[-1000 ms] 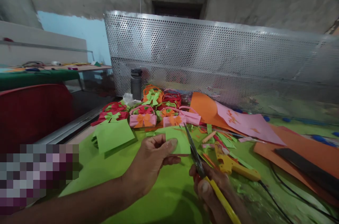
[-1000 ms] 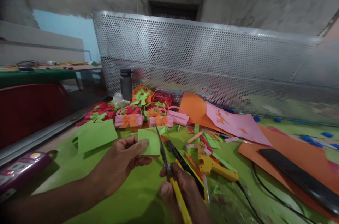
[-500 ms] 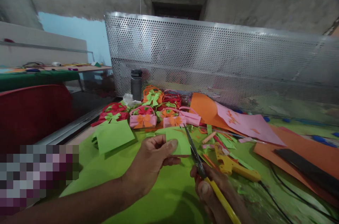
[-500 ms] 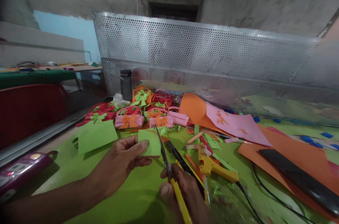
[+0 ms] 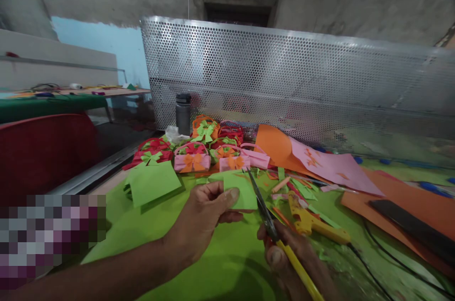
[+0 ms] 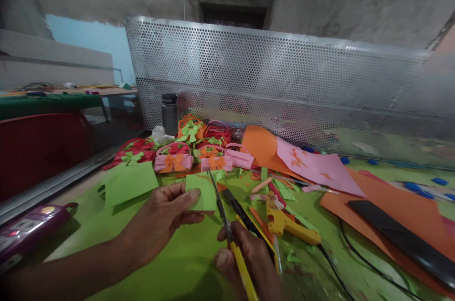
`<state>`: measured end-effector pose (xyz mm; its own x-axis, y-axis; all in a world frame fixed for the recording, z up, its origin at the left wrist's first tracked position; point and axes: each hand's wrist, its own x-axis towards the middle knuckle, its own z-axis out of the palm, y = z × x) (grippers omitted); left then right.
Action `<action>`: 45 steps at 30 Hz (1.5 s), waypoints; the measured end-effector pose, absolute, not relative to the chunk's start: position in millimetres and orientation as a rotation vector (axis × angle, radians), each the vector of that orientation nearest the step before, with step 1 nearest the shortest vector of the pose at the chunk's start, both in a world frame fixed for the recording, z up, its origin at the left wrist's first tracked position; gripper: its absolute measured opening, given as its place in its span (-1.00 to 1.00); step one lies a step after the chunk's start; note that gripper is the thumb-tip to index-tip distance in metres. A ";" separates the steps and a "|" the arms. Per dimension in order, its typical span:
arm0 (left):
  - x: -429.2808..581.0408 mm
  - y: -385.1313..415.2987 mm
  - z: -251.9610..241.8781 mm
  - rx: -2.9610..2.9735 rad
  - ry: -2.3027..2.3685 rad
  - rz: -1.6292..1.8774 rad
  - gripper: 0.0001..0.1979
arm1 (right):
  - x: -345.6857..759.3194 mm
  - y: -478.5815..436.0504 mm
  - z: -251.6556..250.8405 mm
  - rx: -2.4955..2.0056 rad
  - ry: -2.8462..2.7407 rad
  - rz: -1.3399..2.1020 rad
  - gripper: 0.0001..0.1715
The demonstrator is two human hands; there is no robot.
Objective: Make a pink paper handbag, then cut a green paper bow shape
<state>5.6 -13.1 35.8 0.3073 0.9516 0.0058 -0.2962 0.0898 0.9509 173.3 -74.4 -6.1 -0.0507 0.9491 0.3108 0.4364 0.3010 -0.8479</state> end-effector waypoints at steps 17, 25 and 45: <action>5.4 -13.4 36.4 1.104 0.737 1.076 -0.86 | 172.4 -74.4 -12.9 -1.311 -1.626 0.735 -0.40; 3.8 -14.0 37.6 1.110 0.734 1.068 -0.85 | 176.3 -72.7 -10.2 -1.273 -1.691 0.644 -0.43; 1.3 -9.9 40.2 1.087 0.739 1.039 -0.83 | 191.4 -67.0 -16.0 -1.250 -1.921 0.511 -0.48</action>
